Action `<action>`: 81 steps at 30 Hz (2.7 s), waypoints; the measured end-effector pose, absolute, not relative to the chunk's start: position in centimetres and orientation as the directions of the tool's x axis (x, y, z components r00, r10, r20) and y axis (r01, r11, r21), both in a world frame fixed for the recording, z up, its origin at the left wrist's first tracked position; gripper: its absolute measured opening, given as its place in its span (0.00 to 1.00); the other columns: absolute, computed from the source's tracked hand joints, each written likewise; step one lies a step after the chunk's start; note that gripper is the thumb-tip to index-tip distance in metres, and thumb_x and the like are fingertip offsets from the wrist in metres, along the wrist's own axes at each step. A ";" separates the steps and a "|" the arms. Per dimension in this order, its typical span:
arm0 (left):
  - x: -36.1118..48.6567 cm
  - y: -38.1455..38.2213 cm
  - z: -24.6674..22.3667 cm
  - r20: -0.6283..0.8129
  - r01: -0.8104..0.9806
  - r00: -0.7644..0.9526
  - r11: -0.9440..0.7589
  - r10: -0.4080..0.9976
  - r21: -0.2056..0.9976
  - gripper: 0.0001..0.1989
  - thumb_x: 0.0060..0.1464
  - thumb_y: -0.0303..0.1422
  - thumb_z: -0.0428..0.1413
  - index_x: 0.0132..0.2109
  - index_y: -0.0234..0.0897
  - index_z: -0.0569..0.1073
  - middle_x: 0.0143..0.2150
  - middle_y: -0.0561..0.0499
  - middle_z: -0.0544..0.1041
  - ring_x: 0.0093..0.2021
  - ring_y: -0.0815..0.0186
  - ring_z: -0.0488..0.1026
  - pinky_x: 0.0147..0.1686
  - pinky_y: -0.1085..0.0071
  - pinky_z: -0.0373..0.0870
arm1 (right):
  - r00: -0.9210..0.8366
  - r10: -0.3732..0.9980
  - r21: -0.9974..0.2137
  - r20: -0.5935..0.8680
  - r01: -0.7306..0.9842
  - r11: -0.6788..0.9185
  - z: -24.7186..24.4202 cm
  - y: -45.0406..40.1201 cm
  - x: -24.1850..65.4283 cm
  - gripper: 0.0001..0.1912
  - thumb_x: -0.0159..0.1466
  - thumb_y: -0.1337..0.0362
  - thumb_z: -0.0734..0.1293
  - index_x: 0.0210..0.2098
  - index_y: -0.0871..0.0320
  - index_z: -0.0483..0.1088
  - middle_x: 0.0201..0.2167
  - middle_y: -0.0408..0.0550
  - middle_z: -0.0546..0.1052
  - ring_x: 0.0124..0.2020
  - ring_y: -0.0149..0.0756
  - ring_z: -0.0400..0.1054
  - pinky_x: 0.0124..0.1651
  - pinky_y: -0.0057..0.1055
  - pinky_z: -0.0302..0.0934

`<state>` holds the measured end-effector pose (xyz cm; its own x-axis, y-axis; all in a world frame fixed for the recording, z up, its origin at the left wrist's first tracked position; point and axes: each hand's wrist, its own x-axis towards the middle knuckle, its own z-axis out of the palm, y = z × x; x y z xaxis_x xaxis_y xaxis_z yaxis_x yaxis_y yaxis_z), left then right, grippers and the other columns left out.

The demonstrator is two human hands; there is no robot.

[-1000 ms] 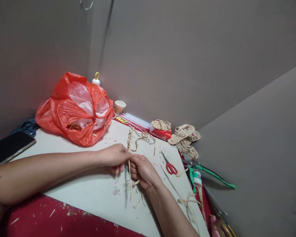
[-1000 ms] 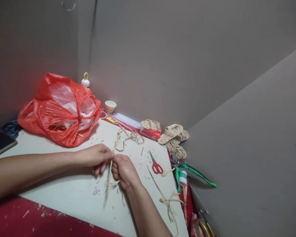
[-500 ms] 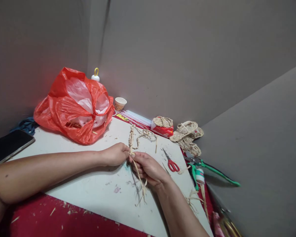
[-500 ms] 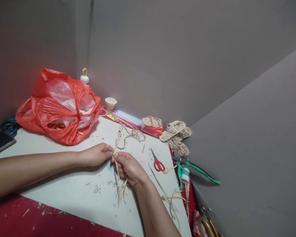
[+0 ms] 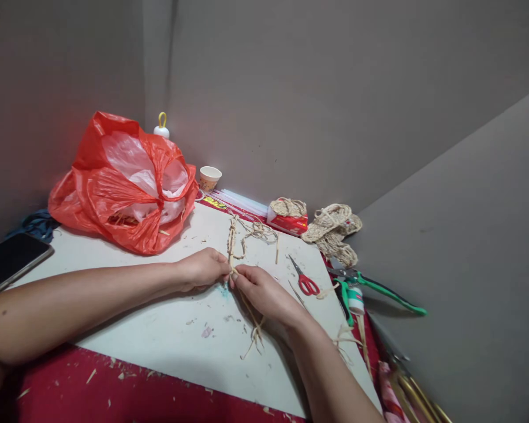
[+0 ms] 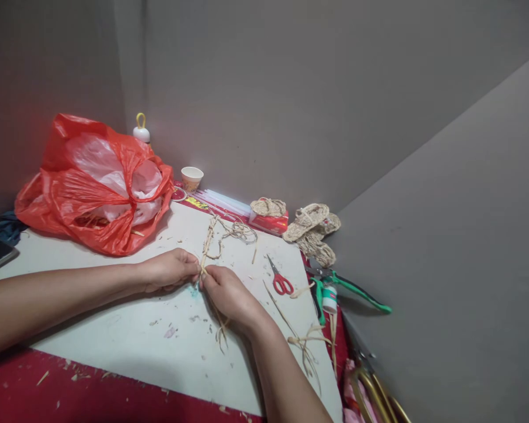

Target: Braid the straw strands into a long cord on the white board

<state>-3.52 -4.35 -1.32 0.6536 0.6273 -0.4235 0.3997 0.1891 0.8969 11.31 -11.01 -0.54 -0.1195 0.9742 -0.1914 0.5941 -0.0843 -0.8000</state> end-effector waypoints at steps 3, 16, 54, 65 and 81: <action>-3.4 -4.7 -0.9 -0.433 0.430 0.607 0.184 0.666 0.884 0.08 0.49 0.32 0.50 0.24 0.36 0.65 0.10 0.62 0.51 0.10 0.76 0.44 0.14 0.76 0.38 | -0.097 0.986 -0.697 -0.137 0.716 -0.027 -0.4 -11.3 11.2 0.12 0.62 0.65 0.56 0.22 0.58 0.60 0.21 0.41 0.64 0.24 0.30 0.55 0.28 0.26 0.49; -3.5 -4.7 -1.2 -0.371 0.354 0.644 0.169 0.669 0.920 0.10 0.49 0.31 0.48 0.22 0.37 0.60 0.11 0.62 0.51 0.11 0.76 0.45 0.13 0.75 0.37 | -0.006 0.990 -0.568 -0.139 0.820 -0.075 0.4 -12.6 8.4 0.13 0.61 0.67 0.56 0.19 0.57 0.59 0.19 0.45 0.67 0.22 0.32 0.57 0.27 0.28 0.45; -4.2 -2.7 -1.5 -0.423 0.274 0.790 0.362 0.443 0.891 0.07 0.47 0.33 0.55 0.26 0.34 0.69 0.11 0.61 0.51 0.13 0.78 0.42 0.16 0.73 0.34 | 0.365 0.910 -0.261 -0.194 0.875 -0.407 1.8 -12.1 17.3 0.19 0.54 0.52 0.65 0.14 0.58 0.63 0.15 0.51 0.70 0.19 0.35 0.63 0.24 0.30 0.48; -4.4 -2.7 -1.8 -0.411 0.212 0.789 0.426 0.457 0.880 0.07 0.44 0.32 0.57 0.24 0.33 0.69 0.11 0.62 0.50 0.13 0.78 0.42 0.16 0.75 0.36 | 0.325 0.946 -0.382 -0.023 0.871 -0.309 -1.9 -13.3 17.3 0.08 0.52 0.69 0.62 0.17 0.58 0.63 0.16 0.45 0.69 0.19 0.31 0.61 0.24 0.27 0.48; -4.3 -2.2 -2.5 -0.401 0.124 0.808 0.542 0.430 0.831 0.04 0.41 0.28 0.59 0.27 0.29 0.73 0.21 0.52 0.70 0.22 0.73 0.66 0.25 0.75 0.66 | 0.449 0.893 -0.987 -0.024 -0.153 0.051 6.6 -14.2 17.1 0.14 0.44 0.66 0.76 0.28 0.59 0.71 0.21 0.41 0.72 0.15 0.19 0.56 0.14 0.15 0.48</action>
